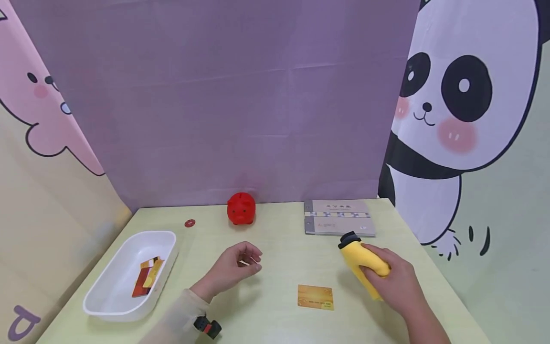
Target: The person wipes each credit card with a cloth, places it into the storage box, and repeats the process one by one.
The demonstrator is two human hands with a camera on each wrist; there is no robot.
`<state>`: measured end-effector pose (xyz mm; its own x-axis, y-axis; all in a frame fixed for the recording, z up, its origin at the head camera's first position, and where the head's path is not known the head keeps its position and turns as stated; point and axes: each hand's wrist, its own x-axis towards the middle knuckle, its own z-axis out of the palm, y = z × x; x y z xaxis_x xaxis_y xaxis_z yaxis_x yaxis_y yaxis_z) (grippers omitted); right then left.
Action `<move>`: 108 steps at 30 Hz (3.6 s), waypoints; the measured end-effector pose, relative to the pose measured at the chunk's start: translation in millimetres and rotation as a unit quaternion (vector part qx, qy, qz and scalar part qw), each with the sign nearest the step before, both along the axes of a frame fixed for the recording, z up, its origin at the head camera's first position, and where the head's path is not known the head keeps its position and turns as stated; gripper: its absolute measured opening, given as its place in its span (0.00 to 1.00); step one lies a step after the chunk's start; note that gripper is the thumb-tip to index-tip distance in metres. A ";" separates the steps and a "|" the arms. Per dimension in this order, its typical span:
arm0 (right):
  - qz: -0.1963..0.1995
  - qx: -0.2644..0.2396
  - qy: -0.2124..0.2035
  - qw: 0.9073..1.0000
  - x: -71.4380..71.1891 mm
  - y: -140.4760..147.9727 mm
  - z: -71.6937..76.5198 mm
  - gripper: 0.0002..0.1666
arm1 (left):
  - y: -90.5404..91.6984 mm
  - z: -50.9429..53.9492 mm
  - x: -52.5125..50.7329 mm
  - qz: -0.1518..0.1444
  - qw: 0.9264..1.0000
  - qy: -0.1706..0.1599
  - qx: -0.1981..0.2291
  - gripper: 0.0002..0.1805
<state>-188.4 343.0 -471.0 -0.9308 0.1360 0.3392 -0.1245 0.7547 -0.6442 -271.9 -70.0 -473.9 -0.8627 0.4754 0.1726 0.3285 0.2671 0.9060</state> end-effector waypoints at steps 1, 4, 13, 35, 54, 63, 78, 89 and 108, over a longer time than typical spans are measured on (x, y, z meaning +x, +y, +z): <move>-0.001 0.000 0.002 1.000 -0.2 1.1 0.1 0.35 | 5.9 -1.2 0.2 -0.006 1.000 -0.003 -0.004 0.14; -0.004 0.003 0.008 1.000 -0.3 3.2 -0.1 0.34 | 22.0 -3.9 1.9 -0.021 1.000 -0.015 -0.018 0.16; -0.008 0.005 0.007 1.000 0.4 5.4 0.7 0.34 | 63.6 -11.2 9.7 -0.063 0.994 -0.037 -0.076 0.20; 0.000 -0.016 0.029 0.999 4.6 5.4 1.9 0.33 | 108.5 -22.3 8.8 -0.062 0.980 -0.050 -0.180 0.26; 0.001 -0.007 0.025 1.000 2.3 4.2 1.6 0.34 | 120.9 -18.8 15.7 -0.034 0.962 0.002 -0.269 0.21; 0.002 -0.009 0.017 1.000 0.4 3.6 0.3 0.34 | 119.9 -16.3 16.4 -0.033 0.961 -0.003 -0.275 0.22; 0.006 -0.005 0.017 1.000 -1.5 1.9 -2.3 0.34 | 108.8 -25.7 4.5 -0.042 0.983 -0.069 -0.167 0.24; 0.046 -0.029 0.014 0.998 -5.7 -14.3 -4.4 0.33 | 77.5 -17.4 10.1 -0.031 0.992 -0.125 0.006 0.22; 0.152 -0.044 0.053 0.986 -18.8 -70.7 5.8 0.34 | 2.4 -9.4 27.6 -0.016 0.985 -0.122 0.123 0.25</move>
